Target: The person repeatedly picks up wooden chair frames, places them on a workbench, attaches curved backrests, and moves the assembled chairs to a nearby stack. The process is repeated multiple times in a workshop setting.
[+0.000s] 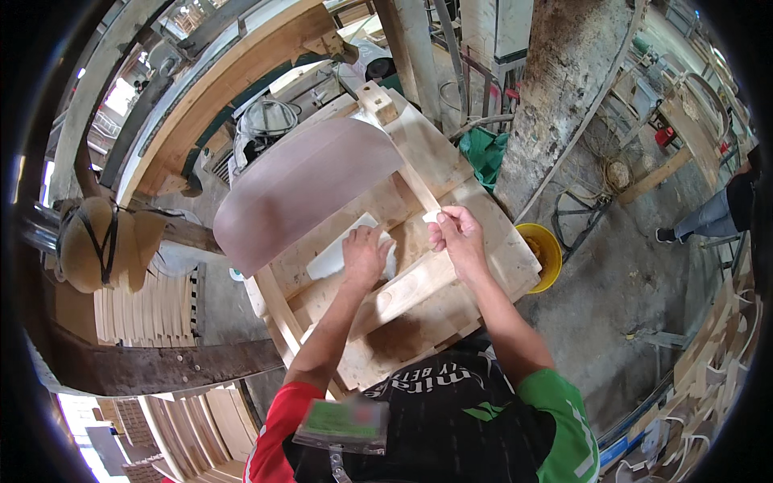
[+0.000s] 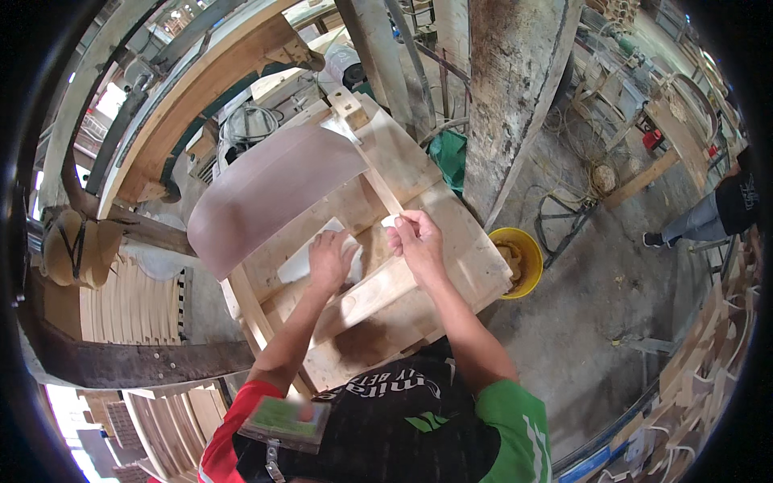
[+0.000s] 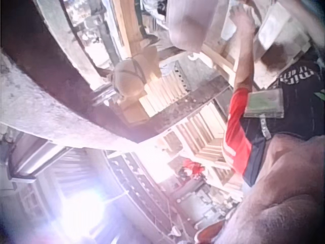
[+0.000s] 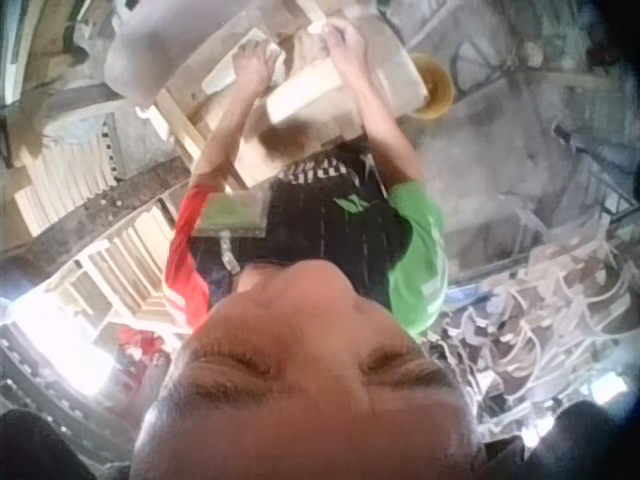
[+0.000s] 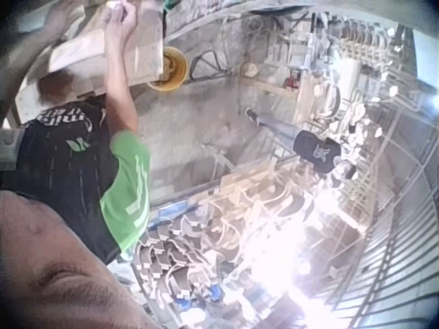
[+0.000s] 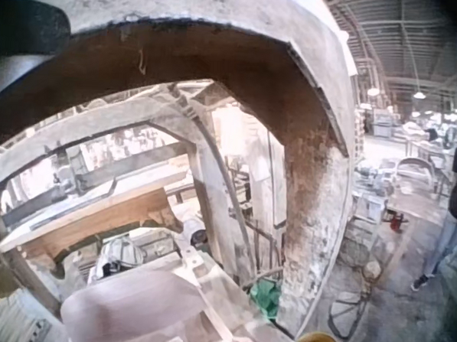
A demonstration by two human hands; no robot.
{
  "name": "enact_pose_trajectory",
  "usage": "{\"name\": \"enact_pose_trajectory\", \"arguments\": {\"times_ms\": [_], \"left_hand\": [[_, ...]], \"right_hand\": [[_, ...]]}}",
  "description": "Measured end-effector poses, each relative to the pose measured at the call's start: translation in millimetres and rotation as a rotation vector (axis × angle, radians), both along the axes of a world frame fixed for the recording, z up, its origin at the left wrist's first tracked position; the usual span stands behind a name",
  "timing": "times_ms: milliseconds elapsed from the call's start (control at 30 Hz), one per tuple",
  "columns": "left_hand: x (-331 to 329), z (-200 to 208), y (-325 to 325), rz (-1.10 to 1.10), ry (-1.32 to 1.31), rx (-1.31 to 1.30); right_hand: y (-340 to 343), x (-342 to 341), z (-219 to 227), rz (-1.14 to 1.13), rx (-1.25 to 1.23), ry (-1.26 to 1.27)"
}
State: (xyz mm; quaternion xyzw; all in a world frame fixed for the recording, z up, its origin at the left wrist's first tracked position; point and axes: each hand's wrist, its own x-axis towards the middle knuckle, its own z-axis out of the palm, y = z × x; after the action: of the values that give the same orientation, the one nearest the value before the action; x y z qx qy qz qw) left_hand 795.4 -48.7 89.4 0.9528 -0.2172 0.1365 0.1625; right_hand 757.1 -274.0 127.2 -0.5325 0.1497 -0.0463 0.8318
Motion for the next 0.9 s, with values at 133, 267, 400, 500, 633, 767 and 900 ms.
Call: {"name": "enact_pose_trajectory", "arguments": {"times_ms": [133, 267, 400, 500, 633, 767, 900], "left_hand": [[0.7, 15.1, -25.0, -0.058, 0.006, -0.125], [-3.1, 43.2, -62.6, -0.120, 0.281, -0.530], [2.5, 35.9, -78.2, -0.114, 0.692, -0.868], [21.3, 24.4, -82.3, 0.002, 0.781, -0.954], [82.2, 9.1, -65.0, 0.259, 0.724, -1.117], [131.5, 1.2, -72.0, 0.261, 0.615, -1.141], [155.7, -20.5, -61.9, 0.318, 0.686, -1.177]], "right_hand": [[1.3, -5.2, -6.8, -0.012, 0.010, 0.049], [-3.8, -3.9, -8.7, -0.027, -0.030, 0.102], [-4.1, -2.1, -22.0, -0.007, -0.087, -0.015], [-10.9, -0.9, -24.3, -0.093, -0.342, -0.101], [-29.0, -14.0, -26.4, -0.224, -1.027, -0.195], [-25.4, -32.6, -47.1, -0.166, -1.164, -0.027], [-22.9, -30.1, -51.2, -0.160, -1.162, -0.054]]}}
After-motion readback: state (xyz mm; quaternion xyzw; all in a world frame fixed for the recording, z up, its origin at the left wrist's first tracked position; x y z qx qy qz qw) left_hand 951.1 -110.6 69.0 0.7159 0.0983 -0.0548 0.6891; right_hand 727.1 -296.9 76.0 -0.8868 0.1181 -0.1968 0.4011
